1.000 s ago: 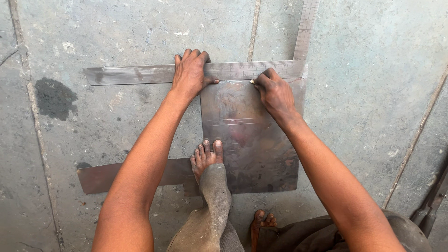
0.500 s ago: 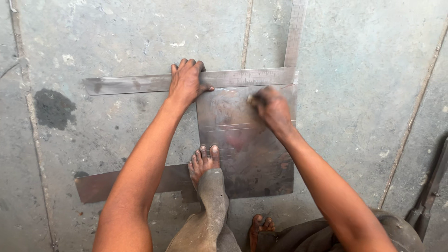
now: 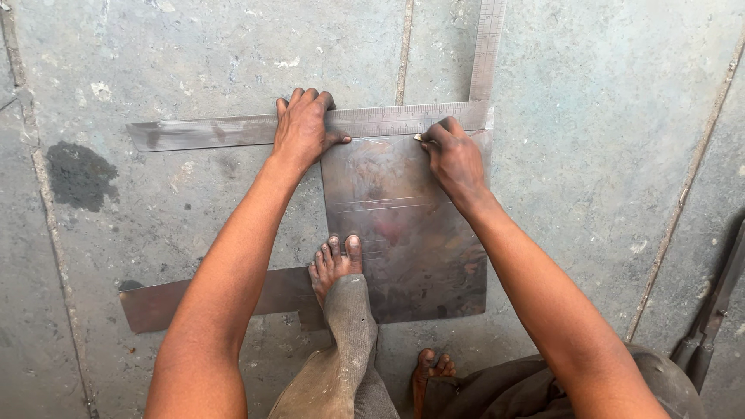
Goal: The person uses a metal square ruler and a pencil to draw straight lines on a rectangular metal sheet placed on the floor. They repeatedly reposition the ruler to create a series of parallel lines across the surface of the metal.
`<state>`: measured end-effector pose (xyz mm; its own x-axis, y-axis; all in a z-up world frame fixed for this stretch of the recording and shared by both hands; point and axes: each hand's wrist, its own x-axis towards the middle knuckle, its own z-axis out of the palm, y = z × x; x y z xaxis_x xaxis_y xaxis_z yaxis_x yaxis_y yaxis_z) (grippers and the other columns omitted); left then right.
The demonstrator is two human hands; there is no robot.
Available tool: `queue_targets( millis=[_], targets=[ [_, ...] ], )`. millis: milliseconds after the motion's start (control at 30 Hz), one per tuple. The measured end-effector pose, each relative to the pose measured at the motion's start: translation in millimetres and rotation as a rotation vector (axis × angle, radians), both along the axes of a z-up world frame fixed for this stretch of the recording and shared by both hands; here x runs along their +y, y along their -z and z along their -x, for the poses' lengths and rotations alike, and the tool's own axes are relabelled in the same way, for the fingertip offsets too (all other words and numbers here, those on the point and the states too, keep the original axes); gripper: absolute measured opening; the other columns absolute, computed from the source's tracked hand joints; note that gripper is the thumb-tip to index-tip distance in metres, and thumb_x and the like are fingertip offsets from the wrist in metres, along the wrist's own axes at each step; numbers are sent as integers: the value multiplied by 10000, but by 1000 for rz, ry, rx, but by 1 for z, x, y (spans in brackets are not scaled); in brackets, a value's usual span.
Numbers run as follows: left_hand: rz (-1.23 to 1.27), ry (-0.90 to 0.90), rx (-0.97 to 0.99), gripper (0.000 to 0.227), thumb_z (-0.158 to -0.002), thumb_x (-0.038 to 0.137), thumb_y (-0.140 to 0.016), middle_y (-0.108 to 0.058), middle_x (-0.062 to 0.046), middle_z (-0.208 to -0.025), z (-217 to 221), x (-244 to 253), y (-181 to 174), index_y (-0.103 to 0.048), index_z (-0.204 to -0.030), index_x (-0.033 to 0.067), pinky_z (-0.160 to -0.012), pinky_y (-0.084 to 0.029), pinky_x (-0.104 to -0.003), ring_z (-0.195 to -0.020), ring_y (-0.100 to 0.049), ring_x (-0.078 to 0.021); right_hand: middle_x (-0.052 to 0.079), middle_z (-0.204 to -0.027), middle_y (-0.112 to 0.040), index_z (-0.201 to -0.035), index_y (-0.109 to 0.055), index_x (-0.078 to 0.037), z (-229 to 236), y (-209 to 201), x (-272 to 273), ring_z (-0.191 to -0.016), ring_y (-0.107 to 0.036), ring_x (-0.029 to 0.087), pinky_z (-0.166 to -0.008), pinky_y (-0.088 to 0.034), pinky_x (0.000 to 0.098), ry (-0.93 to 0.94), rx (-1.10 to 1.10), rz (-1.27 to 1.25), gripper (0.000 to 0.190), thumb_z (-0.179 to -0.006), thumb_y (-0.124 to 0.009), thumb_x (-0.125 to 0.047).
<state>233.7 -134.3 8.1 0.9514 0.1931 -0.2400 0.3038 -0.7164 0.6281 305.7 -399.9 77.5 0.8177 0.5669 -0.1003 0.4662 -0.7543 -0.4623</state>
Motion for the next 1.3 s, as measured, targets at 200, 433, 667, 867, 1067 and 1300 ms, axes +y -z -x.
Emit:
queue_targets(
  millis=[200,433,667,867,1067,1300],
  targets=[
    [-22,22,16,623,-606,356,-967,-673,-100,-1068,-2,0,-1,-720,-1100,68,-1026,-347,-513,-1120,-559,-288,133,-1053,-657,-920,-722,-55,-20,-5,10,-865,-683,350,-721,-555,490,-3,229,303,150,-975,-657,-178],
    [73,-13,-62,607,-626,384,-956,-679,-84,-1062,6,5,-4,-727,-1105,92,-1031,-329,-521,-1109,-550,-279,120,-1076,-709,-1058,-741,-68,31,-8,-28,-912,-699,301,-795,-571,452,33,221,148,164,-950,-692,-181],
    [23,-197,182,529,-738,600,-852,-768,-66,-929,78,59,-7,-790,-899,100,-1133,-196,-622,-983,-625,-256,112,-1043,-780,-1076,-787,-70,24,-11,-39,-879,-721,228,-795,-571,360,517,285,-70,184,-928,-751,-173],
    [-83,-148,294,650,-760,657,-815,-764,-152,-822,107,59,3,-826,-936,31,-1050,-323,-552,-1128,-560,-361,168,-1070,-765,-1201,-724,-43,27,-3,-29,-947,-749,287,-849,-590,398,272,45,-271,262,-987,-574,-21],
    [-79,-161,420,699,-737,693,-811,-765,-180,-857,95,56,-1,-825,-953,29,-1064,-349,-519,-1162,-553,-386,178,-704,-677,-1414,-471,-89,24,14,-23,-592,-666,347,-534,-505,482,232,16,21,364,-1065,-567,-125],
    [-96,-151,510,729,-719,710,-819,-760,-210,-906,87,54,-4,-820,-971,27,-1071,-385,-539,-1142,-600,-390,121,-589,-657,-1474,-451,-167,10,28,-9,-443,-625,329,-410,-446,521,54,18,267,473,-1018,-575,-164]
  ],
)
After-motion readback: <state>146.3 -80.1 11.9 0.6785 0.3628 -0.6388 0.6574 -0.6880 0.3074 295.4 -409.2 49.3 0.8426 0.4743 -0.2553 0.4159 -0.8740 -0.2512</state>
